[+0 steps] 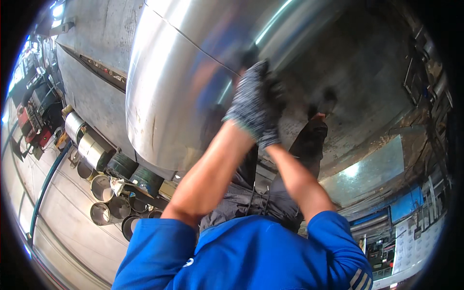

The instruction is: The person operates a remote control to maneuver a large metal cylinder suspended by chains. They then assist a coworker in manually guiding and positioning the cylinder on the workshop floor.

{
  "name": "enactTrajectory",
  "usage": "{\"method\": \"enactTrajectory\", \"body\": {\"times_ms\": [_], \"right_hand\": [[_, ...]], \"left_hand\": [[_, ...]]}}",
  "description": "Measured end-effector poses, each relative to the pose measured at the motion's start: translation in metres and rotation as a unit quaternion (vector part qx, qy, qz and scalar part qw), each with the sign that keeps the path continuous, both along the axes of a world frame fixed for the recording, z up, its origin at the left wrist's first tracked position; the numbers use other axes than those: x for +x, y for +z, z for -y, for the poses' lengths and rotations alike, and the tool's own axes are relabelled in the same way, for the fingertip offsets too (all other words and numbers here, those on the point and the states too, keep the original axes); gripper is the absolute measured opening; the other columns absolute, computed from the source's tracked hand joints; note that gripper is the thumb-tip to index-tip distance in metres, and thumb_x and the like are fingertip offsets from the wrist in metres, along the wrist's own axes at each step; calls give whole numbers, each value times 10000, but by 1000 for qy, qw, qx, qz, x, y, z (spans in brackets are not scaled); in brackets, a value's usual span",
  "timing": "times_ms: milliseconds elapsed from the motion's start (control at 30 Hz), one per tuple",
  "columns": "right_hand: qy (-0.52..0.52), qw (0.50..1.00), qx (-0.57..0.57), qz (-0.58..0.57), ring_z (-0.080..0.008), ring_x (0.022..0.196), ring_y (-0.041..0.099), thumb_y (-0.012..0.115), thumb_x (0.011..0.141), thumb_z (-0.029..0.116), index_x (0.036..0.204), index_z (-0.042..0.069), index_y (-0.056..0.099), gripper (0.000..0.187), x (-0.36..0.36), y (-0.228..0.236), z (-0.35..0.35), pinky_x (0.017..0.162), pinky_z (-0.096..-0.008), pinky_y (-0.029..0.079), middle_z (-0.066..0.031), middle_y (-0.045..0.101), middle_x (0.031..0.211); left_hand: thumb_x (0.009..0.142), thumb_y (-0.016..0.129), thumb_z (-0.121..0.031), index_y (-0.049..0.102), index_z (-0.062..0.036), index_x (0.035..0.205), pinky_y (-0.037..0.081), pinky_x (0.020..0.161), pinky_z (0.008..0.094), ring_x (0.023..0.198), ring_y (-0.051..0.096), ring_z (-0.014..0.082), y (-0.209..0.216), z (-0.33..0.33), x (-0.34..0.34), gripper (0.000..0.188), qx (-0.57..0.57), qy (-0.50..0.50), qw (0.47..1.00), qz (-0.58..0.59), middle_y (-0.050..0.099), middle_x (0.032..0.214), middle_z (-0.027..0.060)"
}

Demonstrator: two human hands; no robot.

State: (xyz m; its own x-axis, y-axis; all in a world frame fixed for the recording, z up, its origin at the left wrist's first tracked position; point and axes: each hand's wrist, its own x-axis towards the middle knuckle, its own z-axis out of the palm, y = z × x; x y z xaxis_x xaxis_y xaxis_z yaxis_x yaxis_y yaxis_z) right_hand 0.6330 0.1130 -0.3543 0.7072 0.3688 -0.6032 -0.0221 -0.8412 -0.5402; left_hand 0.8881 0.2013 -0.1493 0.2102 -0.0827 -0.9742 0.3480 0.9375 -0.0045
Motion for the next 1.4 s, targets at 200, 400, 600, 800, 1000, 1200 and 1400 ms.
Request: {"method": "enactTrajectory", "body": {"times_ms": [200, 400, 600, 800, 1000, 1200, 1400], "right_hand": [[-129, 959, 129, -216, -346, 1223, 499, 466, 954, 241, 1384, 58, 433, 469, 11, 133, -36, 1070, -437, 371, -194, 488, 1378], [188, 951, 15, -246, -343, 1176, 537, 484, 949, 256, 1352, 35, 460, 461, 149, 195, 22, 1052, -428, 387, -206, 520, 1339], [-64, 970, 154, 177, -339, 1220, 516, 535, 930, 279, 1192, 14, 609, 379, 206, 172, 57, 1068, -438, 384, -208, 568, 1278], [126, 976, -62, 164, -318, 1451, 212, 438, 972, 363, 1492, 28, 285, 638, 197, 90, 63, 1195, -401, 169, -213, 209, 1561], [59, 982, -74, -162, -350, 1468, 120, 437, 967, 430, 1532, 52, 114, 752, 150, 70, 65, 1203, -398, 142, -191, 113, 1590], [61, 992, -108, -38, -368, 1399, 298, 473, 933, 466, 1504, 45, 234, 748, 252, 167, 81, 1154, -403, 269, -233, 298, 1511], [122, 988, 12, 93, -390, 1127, 577, 533, 913, 405, 1375, 51, 456, 587, 312, 260, 7, 982, -428, 462, -212, 606, 1228]], "left_hand": [[991, 424, -399, 614, 72, 1114, 409, 988, 473, 1199, 507, 435, -159, 137, -18, 523, 442, -538, 718, -3, 538, 1280, 300], [960, 530, -398, 560, 7, 1270, 426, 1014, 389, 1169, 559, 332, -17, 22, -32, 511, 201, -739, 598, 236, 596, 1238, 226], [918, 620, -315, 574, 13, 1203, 488, 894, 361, 1028, 630, 267, -44, -47, -175, 437, 456, -455, 762, 57, 649, 1126, 161], [940, 536, -280, 635, -104, 1066, 487, 726, 336, 814, 605, 250, -69, 21, -174, 238, 98, -214, 953, -193, 639, 896, 60], [840, 657, -311, 629, -30, 1120, 475, 891, 424, 1014, 615, 379, -47, -78, -191, 397, 397, -702, 534, 254, 658, 1038, 220], [896, 583, -472, 519, -127, 1353, 426, 1008, 405, 1214, 526, 364, 20, -85, -129, 576, 269, -804, 484, 218, 560, 1305, 215], [914, 523, -333, 622, -135, 1224, 451, 988, 409, 1167, 559, 361, 46, -89, -187, 381, 320, -725, 548, 267, 607, 1236, 190]]}}
